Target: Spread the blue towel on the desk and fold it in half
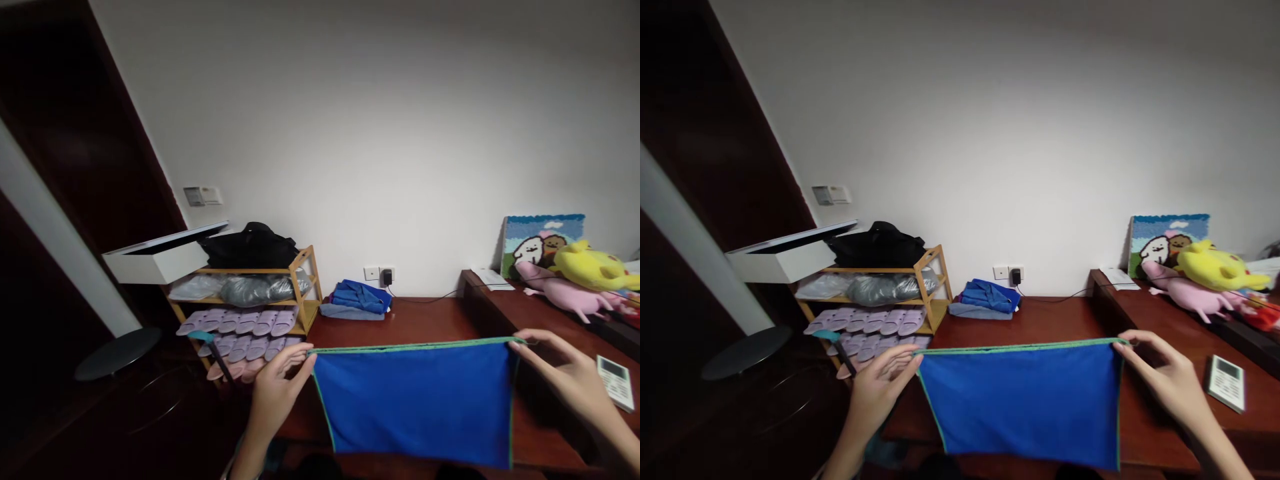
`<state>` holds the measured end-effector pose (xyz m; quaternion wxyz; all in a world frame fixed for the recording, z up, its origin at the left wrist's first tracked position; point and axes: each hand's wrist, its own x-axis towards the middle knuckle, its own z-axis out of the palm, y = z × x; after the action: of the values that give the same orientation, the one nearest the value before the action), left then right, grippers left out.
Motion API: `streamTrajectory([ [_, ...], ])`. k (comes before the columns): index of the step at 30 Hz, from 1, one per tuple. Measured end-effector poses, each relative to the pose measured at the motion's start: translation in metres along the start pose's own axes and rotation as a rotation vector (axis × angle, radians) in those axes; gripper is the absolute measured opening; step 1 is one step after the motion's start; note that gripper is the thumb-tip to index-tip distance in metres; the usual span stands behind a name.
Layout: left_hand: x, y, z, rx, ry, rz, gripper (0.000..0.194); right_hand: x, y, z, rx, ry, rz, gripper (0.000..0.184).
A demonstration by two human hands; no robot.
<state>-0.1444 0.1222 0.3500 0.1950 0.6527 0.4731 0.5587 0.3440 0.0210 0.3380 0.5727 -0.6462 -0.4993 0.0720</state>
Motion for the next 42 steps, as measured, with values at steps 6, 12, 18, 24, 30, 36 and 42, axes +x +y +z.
streamTrajectory([
  [6,0.029,-0.085,0.057,-0.084,-0.116,-0.095,0.035,0.044,0.071,0.062,0.063,-0.172,-0.007,0.046],
  [12,0.066,-0.194,0.146,0.148,-0.133,-0.115,0.037,0.113,0.135,0.195,-0.204,-0.286,0.059,0.04],
  [18,0.028,-0.257,0.209,0.534,-0.377,0.176,0.037,0.036,0.163,0.272,-0.447,-0.293,0.152,0.04],
  [24,-0.016,-0.288,0.213,0.725,-0.665,0.255,0.052,-0.129,0.215,0.286,-0.856,-0.372,0.203,0.072],
  [30,-0.051,-0.283,0.192,0.886,-0.574,0.156,0.056,-0.108,0.237,0.268,-0.845,-0.515,0.073,0.07],
  [36,-0.115,-0.224,0.173,1.001,-0.611,0.035,0.058,-0.002,0.221,0.261,-0.683,-0.843,-0.137,0.06],
  [42,-0.083,-0.191,0.188,0.806,-0.604,0.249,0.043,-0.035,0.22,0.292,-0.891,-0.512,0.194,0.064],
])
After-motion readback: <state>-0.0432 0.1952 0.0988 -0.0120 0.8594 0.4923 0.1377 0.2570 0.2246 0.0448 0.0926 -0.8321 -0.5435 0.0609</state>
